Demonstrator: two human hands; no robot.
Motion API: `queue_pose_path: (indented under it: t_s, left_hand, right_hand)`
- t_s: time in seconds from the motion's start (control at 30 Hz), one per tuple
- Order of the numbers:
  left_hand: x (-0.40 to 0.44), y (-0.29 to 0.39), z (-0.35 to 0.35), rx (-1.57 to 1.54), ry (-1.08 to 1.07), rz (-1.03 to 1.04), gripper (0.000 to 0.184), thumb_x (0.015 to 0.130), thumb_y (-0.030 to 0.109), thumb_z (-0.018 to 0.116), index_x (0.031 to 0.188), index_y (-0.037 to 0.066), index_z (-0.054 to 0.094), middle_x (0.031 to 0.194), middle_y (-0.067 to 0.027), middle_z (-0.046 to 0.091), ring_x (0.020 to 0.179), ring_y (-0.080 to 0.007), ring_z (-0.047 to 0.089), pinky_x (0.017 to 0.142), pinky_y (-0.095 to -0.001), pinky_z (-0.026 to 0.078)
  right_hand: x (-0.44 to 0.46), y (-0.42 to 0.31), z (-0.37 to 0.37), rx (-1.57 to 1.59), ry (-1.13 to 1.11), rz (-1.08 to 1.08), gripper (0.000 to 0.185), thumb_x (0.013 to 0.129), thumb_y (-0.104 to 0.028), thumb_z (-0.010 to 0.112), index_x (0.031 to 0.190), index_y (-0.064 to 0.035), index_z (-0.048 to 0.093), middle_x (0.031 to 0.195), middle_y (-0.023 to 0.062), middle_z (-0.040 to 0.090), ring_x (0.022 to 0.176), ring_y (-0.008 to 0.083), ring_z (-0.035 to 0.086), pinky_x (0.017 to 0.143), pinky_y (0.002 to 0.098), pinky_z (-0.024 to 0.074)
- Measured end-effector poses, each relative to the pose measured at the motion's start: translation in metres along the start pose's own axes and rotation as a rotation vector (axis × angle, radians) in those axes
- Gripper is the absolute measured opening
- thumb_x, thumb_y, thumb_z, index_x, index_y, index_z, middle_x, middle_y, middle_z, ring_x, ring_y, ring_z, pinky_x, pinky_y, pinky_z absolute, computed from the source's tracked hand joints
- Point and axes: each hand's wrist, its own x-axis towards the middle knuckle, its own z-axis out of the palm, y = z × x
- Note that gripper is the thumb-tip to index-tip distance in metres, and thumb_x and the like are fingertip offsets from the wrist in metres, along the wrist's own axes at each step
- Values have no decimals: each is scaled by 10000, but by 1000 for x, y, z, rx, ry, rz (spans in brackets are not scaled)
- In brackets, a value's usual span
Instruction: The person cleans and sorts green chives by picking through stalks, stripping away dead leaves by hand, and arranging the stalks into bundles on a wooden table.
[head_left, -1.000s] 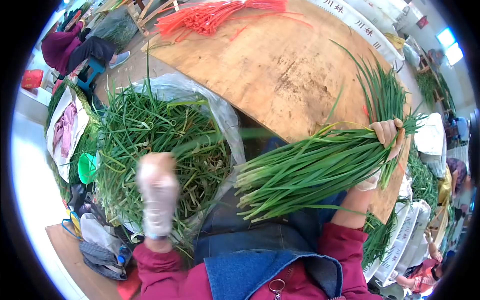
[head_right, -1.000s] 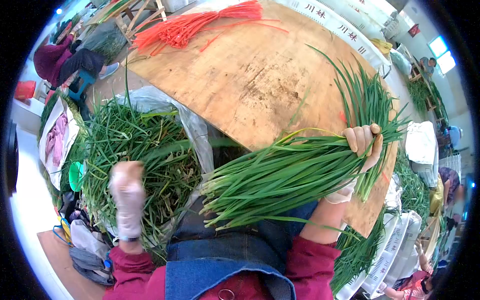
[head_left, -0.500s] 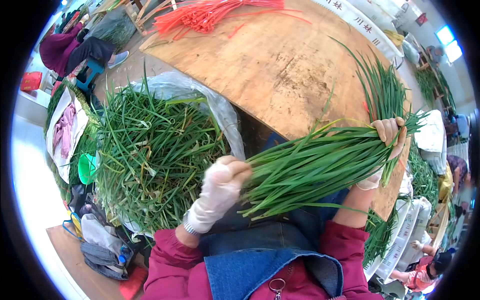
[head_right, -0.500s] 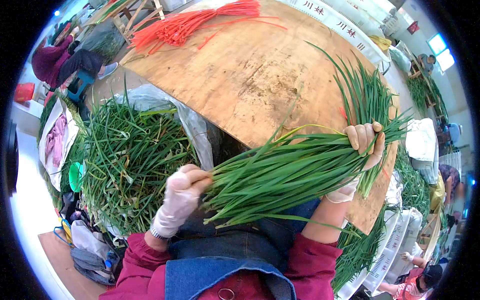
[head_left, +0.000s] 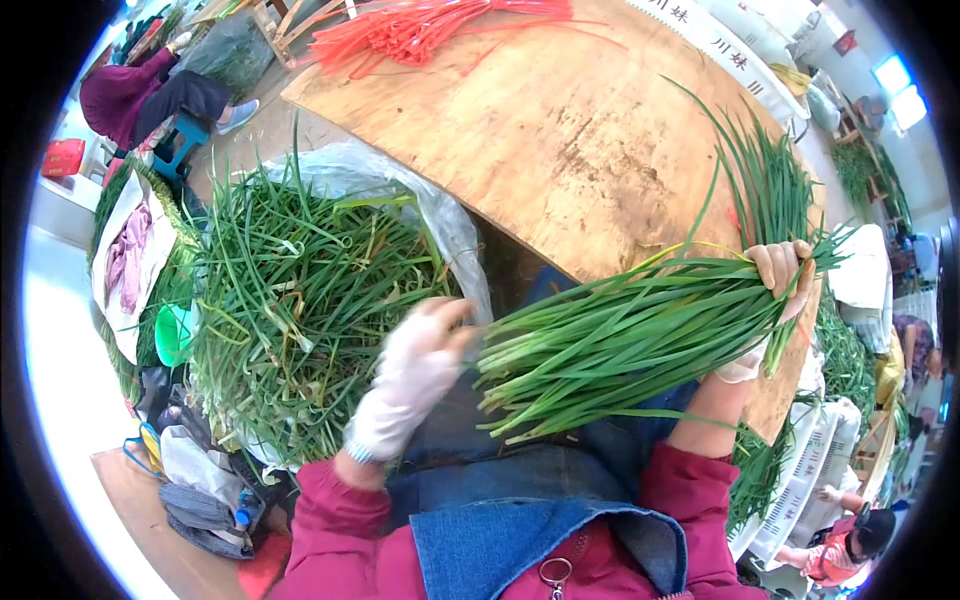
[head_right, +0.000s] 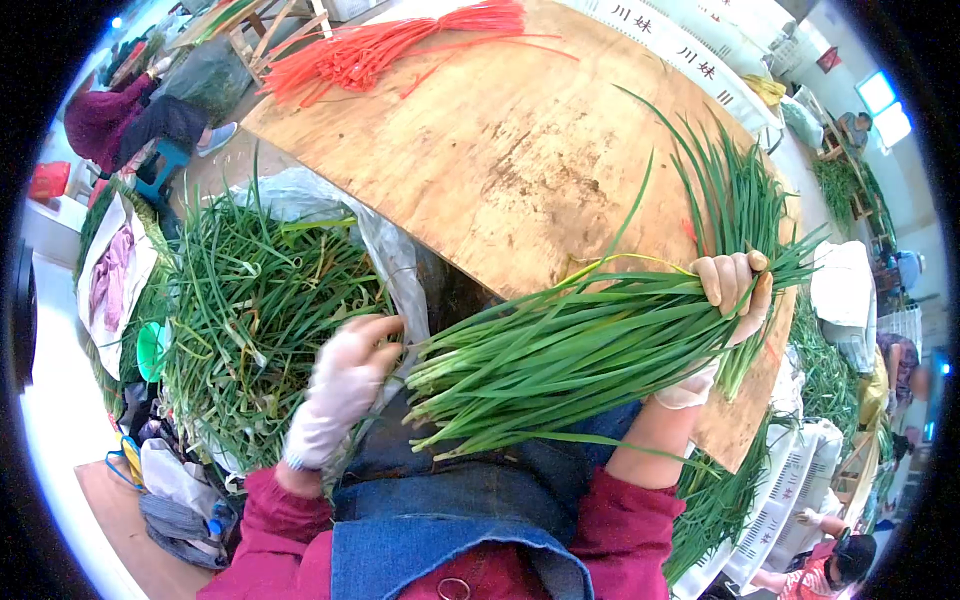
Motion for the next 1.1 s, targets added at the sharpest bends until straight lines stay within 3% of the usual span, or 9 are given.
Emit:
queue_pose_path:
  t_s: [0.13, 0.27, 0.4, 0.47, 0.57, 0.63, 0.73, 0.87, 1.1]
  left_hand:
    - [29, -2, 36, -322, -201, -16, 193, 805, 139, 571, 918, 3, 649, 877, -170, 626, 871, -319, 602, 771, -351, 467]
    - [4, -11, -8, -150, 256, 96, 65, 777, 63, 635, 824, 26, 663, 790, -106, 650, 709, -211, 625, 655, -298, 496]
    - [-47, -60, -93, 434, 824, -349, 158, 821, 96, 604, 927, -18, 629, 877, -142, 642, 775, -238, 604, 698, -326, 481]
    - [-67, -76, -105, 885, 660, -423, 199, 814, 94, 596, 975, -24, 600, 980, -161, 600, 836, -272, 586, 731, -340, 474]
    - [-58, -22, -62, 373, 433, 87, 239, 748, 62, 654, 977, 33, 594, 954, -147, 591, 813, -293, 578, 723, -365, 479]
    - [-48, 16, -28, -37, 125, 33, 289, 689, 24, 680, 974, 43, 637, 910, -124, 609, 847, -261, 588, 744, -336, 476]
    - [-27, 35, 2, -12, 8, 231, 259, 702, 83, 704, 943, 25, 630, 877, -137, 598, 769, -290, 578, 697, -333, 473]
    - [-21, 27, 5, -554, 22, 3, 136, 739, -5, 659, 875, 0, 643, 769, -81, 599, 710, -187, 565, 652, -279, 445]
    - [-8, 36, -16, -749, -137, -319, 93, 855, 53, 573, 933, 10, 601, 752, -13, 593, 620, -61, 503, 570, -201, 417]
  right_hand:
    - [0, -3, -1, 4, -15, 21, 219, 925, -151, 445, 992, 37, 537, 558, -39, 423, 491, 71, 408, 545, 239, 380]
    - [0, -5, -2, -23, 7, 46, 235, 930, -159, 434, 1004, 36, 543, 563, -32, 418, 501, 78, 407, 566, 249, 378]
    - [4, -7, -3, -56, 17, 80, 227, 934, -156, 427, 985, 26, 553, 561, -30, 407, 500, 75, 392, 573, 249, 361]
    - [5, -6, 0, -80, 33, 83, 221, 936, -153, 421, 969, 21, 554, 558, -32, 401, 495, 74, 382, 571, 248, 352]
    - [3, -3, 10, -120, 108, 64, 206, 936, -146, 419, 939, 13, 551, 544, -44, 380, 482, 73, 364, 572, 249, 347]
    - [2, -1, 16, -156, 164, 39, 199, 933, -141, 425, 931, 12, 552, 532, -52, 361, 477, 71, 357, 572, 248, 347]
    - [1, -1, 19, -203, 179, 37, 197, 936, -129, 427, 940, 25, 549, 536, -49, 346, 496, 69, 346, 561, 233, 332]
    - [-3, -2, 21, -263, 278, -1, 175, 922, -121, 460, 912, 19, 565, 532, -49, 321, 498, 68, 327, 557, 230, 321]
    - [-4, 7, 31, -307, 392, -55, 128, 896, -111, 512, 883, 7, 560, 553, -48, 293, 520, 73, 312, 553, 227, 316]
